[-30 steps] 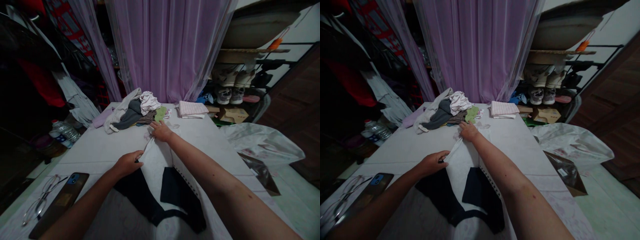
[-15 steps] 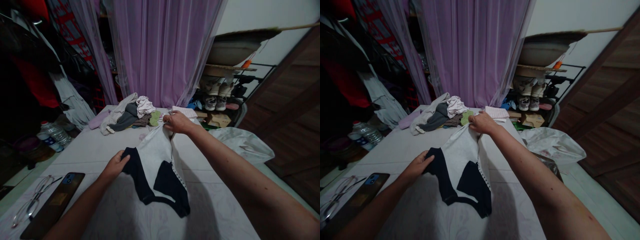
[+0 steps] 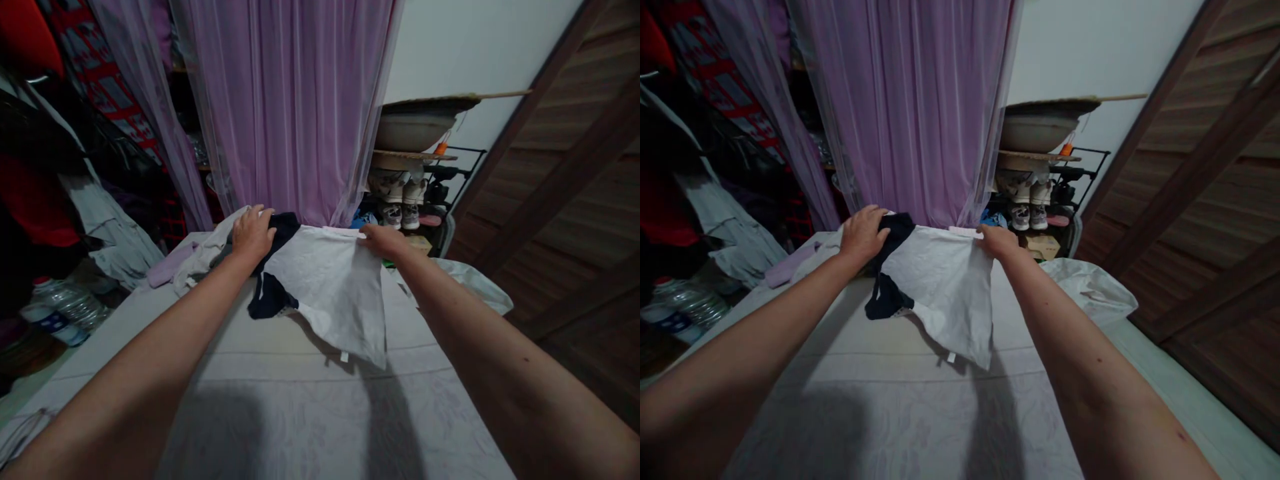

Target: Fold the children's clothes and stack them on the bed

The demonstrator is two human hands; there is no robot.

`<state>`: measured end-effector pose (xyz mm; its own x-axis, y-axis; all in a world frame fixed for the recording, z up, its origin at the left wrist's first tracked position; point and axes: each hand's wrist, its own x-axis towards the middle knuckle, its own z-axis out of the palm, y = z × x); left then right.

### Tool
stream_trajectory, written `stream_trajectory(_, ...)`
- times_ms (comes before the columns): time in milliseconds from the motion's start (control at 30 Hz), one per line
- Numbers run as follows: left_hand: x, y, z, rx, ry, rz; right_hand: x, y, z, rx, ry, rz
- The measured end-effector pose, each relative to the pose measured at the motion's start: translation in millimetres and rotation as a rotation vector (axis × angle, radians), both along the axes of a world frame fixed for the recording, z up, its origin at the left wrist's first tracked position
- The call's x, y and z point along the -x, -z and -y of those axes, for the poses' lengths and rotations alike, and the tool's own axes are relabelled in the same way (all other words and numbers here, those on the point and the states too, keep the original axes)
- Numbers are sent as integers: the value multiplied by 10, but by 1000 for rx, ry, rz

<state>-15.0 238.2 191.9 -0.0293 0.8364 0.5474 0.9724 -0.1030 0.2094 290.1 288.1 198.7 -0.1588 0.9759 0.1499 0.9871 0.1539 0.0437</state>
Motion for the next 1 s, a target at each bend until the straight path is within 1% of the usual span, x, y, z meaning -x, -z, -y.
stream_trajectory(33, -54, 131, -15, 9, 26, -7, -94, 146, -48, 14, 32, -23)
stream_trajectory(67, -75, 306, 8, 57, 36, -2, -175, 303, -66, 30, 38, -46)
stream_trajectory(100, -61, 512, 65, 128, 52, -15, -238, 462, -50, 46, 38, -72)
stream_trajectory(167, 58, 951, 242, 292, 7, -17, -294, 765, 93, 78, 3, -131)
stream_trajectory(233, 239, 1331, 426, 445, -66, 23, -250, 1021, 384, 106, -52, -206)
stream_trajectory(267, 327, 1473, 494, 494, -71, 35, -195, 1129, 574, 106, -102, -260)
stream_trajectory(300, 402, 1578, 537, 518, -63, 43, -126, 1224, 782, 103, -165, -315)
stream_trajectory(333, 456, 1648, 553, 534, -66, 60, -49, 1311, 997, 112, -250, -359)
stream_trajectory(367, 489, 1687, 543, 546, -69, 79, 30, 1392, 1206, 131, -344, -371)
stream_trajectory(400, 500, 1701, 512, 554, -81, 98, 102, 1471, 1395, 142, -408, -356)
stream_trajectory(467, 470, 1686, 409, 570, -109, 118, 211, 1627, 1675, 135, -421, -295)
stream_trajectory(500, 439, 1669, 349, 580, -126, 116, 242, 1702, 1754, 117, -411, -262)
stream_trajectory(533, 405, 1652, 293, 594, -144, 110, 257, 1773, 1795, 96, -393, -227)
stream_trajectory(600, 348, 1619, 206, 624, -179, 105, 246, 1881, 1781, 72, -364, -146)
stream_trajectory(667, 321, 1581, 179, 637, -199, 134, 196, 1916, 1700, 71, -342, -74)
stream_trajectory(733, 326, 1533, 238, 621, -174, 172, 122, 1858, 1622, 91, -310, -29)
stream_trajectory(800, 351, 1489, 392, 601, -131, 202, 27, 1721, 1590, 126, -267, -8)
stream_trajectory(900, 409, 1481, 752, 607, -82, 234, -147, 1471, 1644, 225, -243, 8)
stream_trajectory(967, 463, 1521, 986, 648, -38, 256, -266, 1351, 1714, 310, -232, 18)
stream_trajectory(1000, 496, 1543, 1071, 689, 8, 266, -318, 1313, 1746, 357, -220, 31)
